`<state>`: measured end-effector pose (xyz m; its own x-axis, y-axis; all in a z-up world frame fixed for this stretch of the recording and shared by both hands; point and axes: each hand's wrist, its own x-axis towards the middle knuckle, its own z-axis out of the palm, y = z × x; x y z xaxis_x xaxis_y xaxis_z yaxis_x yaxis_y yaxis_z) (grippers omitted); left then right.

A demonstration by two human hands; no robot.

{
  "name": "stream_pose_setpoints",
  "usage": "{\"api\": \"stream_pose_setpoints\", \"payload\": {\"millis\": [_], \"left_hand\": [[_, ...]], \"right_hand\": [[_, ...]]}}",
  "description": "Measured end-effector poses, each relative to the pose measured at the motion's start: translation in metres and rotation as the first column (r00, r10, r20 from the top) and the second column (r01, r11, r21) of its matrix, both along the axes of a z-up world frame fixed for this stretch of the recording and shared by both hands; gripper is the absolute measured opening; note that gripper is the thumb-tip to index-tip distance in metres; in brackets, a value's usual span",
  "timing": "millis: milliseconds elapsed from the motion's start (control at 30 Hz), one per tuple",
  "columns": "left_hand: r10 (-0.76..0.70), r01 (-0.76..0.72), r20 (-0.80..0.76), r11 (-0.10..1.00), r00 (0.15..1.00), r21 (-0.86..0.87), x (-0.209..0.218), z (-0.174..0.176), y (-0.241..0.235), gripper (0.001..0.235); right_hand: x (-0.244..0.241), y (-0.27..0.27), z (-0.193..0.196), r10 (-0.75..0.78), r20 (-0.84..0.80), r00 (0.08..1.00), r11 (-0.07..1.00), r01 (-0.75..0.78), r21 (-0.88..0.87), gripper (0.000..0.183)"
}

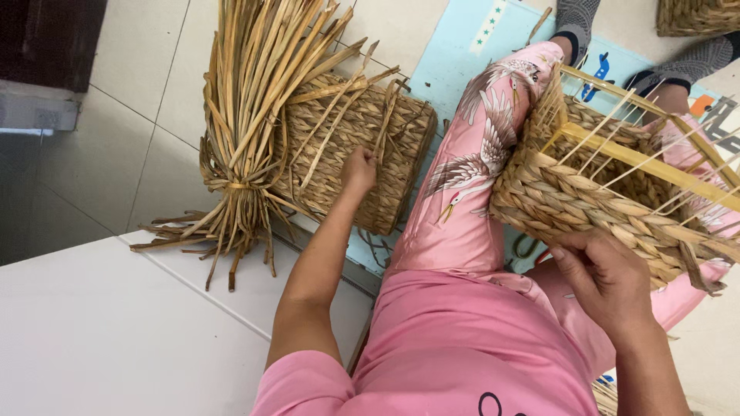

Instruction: The person weaves a basket by hand, interlacing dried palm leaves through a rectangular bamboo frame. They repeatedly pull strands through the weave, adjust the tension, and occasionally reach for more material from a bundle beside them.

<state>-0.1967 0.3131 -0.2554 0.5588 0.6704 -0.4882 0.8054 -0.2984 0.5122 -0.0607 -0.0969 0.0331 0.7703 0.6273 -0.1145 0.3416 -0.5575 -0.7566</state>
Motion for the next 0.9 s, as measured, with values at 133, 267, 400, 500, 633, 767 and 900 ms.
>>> {"api": "stream_pose_setpoints", "payload": {"millis": [133, 267, 400, 500, 633, 767, 900], "left_hand": [[0.204, -0.196, 0.021, 0.960, 0.979, -0.198, -0.006, -0.006, 0.008, 0.022], [0.193, -0.182, 0.086, 0.976, 0.977, -0.119, -0.010, -0.003, 0.005, 0.026], [0.230, -0.223, 0.090, 0.971, 0.969, -0.081, 0.011, 0.000, -0.008, 0.023], [0.190, -0.196, 0.119, 0.980, 0.975, 0.037, 0.037, 0.005, -0.020, 0.022], [0.221, -0.219, 0.058, 0.975, 0.974, -0.039, 0.066, 0.020, -0.013, 0.019], [0.218, -0.239, 0.179, 0.965, 0.959, 0.109, 0.082, 0.042, 0.038, 0.015], [0.302, -0.302, 0.018, 0.944, 0.953, 0.130, 0.066, 0.056, 0.085, 0.015]], "right_hand": [[-0.003, -0.004, -0.005, -0.021, -0.077, 0.997, 1.000, 0.021, 0.002, 0.011], [-0.004, 0.003, -0.009, -0.011, -0.132, 0.991, 0.999, 0.016, 0.034, 0.015], [-0.005, 0.010, -0.005, 0.049, -0.089, 0.995, 0.998, -0.045, 0.047, 0.017], [-0.006, 0.012, -0.004, 0.072, -0.043, 0.997, 0.996, -0.069, 0.061, 0.016], [-0.011, 0.005, -0.004, -0.026, -0.223, 0.974, 0.999, 0.034, 0.033, 0.015], [-0.010, 0.000, -0.011, -0.015, -0.188, 0.982, 1.000, 0.015, -0.004, 0.017], [-0.011, 0.002, -0.012, -0.006, -0.160, 0.987, 1.000, 0.003, -0.018, 0.016]]}}
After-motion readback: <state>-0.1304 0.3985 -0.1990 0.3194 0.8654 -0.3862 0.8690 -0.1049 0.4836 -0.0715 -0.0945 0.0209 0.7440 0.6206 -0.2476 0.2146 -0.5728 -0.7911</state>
